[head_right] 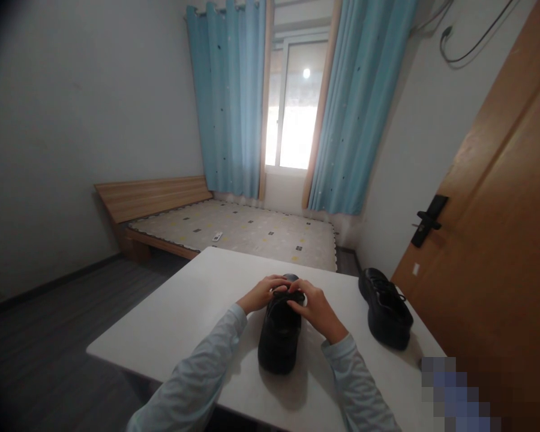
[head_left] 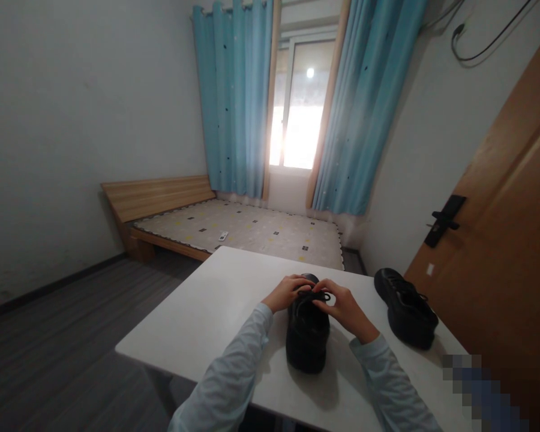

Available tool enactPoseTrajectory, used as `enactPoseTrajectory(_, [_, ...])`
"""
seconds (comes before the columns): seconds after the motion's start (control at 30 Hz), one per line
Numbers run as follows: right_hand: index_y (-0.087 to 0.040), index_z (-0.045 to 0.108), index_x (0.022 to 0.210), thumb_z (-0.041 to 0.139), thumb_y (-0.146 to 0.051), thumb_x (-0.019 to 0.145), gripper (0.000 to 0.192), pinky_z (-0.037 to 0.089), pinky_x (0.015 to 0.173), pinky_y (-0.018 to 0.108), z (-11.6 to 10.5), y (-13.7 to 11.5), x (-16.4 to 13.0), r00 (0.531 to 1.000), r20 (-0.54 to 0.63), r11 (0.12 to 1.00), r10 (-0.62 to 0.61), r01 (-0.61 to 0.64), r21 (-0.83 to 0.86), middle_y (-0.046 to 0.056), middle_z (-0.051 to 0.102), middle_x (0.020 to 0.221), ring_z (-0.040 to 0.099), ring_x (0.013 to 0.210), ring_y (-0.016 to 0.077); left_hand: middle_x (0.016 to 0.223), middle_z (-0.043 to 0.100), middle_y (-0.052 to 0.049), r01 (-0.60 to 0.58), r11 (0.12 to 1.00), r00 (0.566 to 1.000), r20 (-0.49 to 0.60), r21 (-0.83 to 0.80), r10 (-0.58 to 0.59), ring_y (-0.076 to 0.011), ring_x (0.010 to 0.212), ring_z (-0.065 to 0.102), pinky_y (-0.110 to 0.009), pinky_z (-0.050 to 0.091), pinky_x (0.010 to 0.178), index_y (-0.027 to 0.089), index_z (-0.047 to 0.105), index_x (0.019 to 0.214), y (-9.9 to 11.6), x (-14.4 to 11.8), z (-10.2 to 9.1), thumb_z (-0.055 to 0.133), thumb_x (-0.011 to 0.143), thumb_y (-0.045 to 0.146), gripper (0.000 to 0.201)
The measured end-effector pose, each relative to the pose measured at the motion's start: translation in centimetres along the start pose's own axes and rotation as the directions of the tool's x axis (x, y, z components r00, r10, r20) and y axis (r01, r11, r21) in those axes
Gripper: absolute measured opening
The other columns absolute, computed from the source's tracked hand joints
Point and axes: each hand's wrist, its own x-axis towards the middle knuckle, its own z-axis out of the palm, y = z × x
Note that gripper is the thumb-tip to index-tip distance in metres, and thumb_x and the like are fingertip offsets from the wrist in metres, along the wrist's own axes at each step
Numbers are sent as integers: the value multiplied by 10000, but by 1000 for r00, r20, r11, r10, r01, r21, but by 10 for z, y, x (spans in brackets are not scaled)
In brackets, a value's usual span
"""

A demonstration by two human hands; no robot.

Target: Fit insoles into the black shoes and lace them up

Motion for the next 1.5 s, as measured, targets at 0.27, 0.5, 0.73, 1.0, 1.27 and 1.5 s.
enactPoseTrajectory(0.27, [-210, 575, 836, 589, -156, 752, 100, 490, 732, 321, 8, 8, 3, 988, -91, 988, -122, 112, -106, 33, 623, 841, 597, 825, 190, 1116, 617, -80, 80, 997, 993, -87, -1, -80, -195, 1084, 533, -327, 389, 973, 208, 647, 1082, 1, 1, 4, 426, 891, 357, 328])
enactPoseTrajectory(0.5, [-207, 595, 829, 598, -197, 771, 58, 509, 723, 338, 11, 20, 5, 984, -137, 991, -113, 100, -93, 47, 658, 830, 624, 797, 199, 1172, 580, -80, 159, 987, 974, -165, 15, -154, -205, 1121, 507, -349, 365, 1003, 221, 646, 1086, -4, 3, 9, 443, 881, 343, 314])
enactPoseTrajectory(0.73, [-199, 603, 731, 602, -217, 777, 50, 502, 722, 348, 13, 14, 7, 985, -165, 998, -59, 60, 0, 58, 667, 803, 626, 781, 205, 1163, 590, -65, 121, 993, 980, -158, -18, -122, -190, 1130, 502, -338, 361, 1011, 228, 641, 1084, -9, 3, 10, 422, 889, 352, 318])
enactPoseTrajectory(1.0, [-190, 587, 710, 614, -333, 769, 157, 528, 740, 348, 8, 8, 4, 977, -170, 960, 129, -80, 269, 72, 663, 926, 620, 893, 208, 1139, 603, -65, 47, 996, 987, -153, -82, -59, -170, 1089, 529, -313, 383, 989, 200, 633, 1078, -13, 4, 11, 406, 898, 351, 327])
enactPoseTrajectory(1.27, [-185, 563, 722, 627, -367, 770, 199, 512, 793, 369, -10, 11, -2, 957, -195, 902, 217, -120, 414, 69, 689, 874, 641, 851, 195, 1139, 611, -58, 46, 997, 986, -157, -69, -57, -165, 1084, 532, -294, 376, 989, 195, 636, 1079, -10, 3, 12, 396, 904, 370, 346])
enactPoseTrajectory(1.5, [-180, 570, 718, 659, -368, 746, 210, 524, 763, 352, -24, 14, -5, 922, -296, 886, 249, -94, 453, 68, 697, 827, 645, 797, 185, 1139, 613, -54, 47, 996, 985, -162, -70, -58, -159, 1084, 533, -292, 377, 987, 195, 635, 1078, -8, 1, 11, 381, 911, 371, 351])
